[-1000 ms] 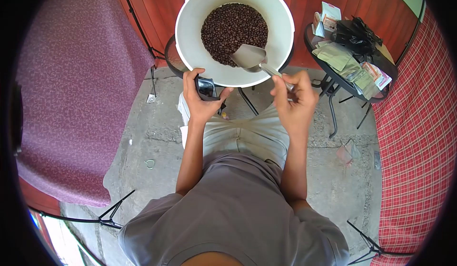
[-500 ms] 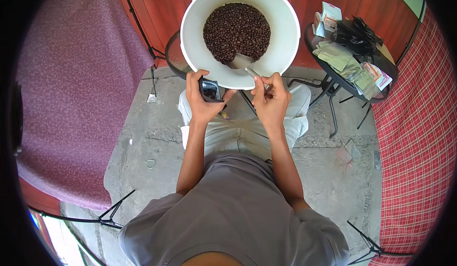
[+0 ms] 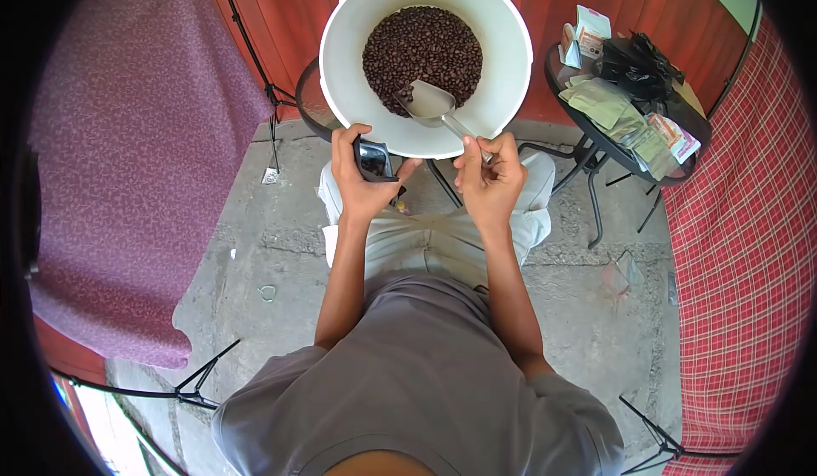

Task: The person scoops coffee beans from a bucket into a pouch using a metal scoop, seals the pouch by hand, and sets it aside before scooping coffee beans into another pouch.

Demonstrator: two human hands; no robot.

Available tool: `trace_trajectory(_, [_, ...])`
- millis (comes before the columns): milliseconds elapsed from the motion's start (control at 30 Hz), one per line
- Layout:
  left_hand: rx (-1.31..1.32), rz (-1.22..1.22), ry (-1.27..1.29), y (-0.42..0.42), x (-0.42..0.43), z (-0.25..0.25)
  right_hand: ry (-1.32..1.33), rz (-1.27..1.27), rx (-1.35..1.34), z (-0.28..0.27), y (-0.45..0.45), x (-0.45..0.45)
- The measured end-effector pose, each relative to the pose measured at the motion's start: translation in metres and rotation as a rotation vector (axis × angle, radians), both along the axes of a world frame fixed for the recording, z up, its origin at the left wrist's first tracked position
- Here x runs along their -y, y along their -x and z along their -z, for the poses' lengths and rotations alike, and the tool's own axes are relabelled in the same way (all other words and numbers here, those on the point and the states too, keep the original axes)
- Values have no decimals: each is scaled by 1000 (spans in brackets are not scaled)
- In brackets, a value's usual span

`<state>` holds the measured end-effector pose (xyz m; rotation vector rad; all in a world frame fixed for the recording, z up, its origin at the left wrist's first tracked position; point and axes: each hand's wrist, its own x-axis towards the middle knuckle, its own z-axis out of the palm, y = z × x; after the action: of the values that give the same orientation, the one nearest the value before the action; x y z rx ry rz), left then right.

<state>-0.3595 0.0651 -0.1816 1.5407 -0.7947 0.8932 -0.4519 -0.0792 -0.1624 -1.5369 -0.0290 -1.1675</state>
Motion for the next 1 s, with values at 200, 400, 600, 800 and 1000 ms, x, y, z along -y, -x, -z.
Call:
trace_trajectory(200, [-1, -9, 3, 0, -1, -1, -20, -81, 30, -21, 20, 8])
trace_trajectory(400, [-8, -11, 7, -2, -2, -2, 28, -137, 49, -45, 48, 17])
trace_trajectory(600, [-12, -17, -5, -2, -3, -2, 103, -212, 57, -58, 73, 21])
trace_trajectory(800, [-34, 9, 1, -1, -5, -2, 181, -265, 18, -60, 81, 22])
trace_trajectory(1000, [-37, 27, 8, -4, -5, 0, 293, -176, 42, -60, 80, 20])
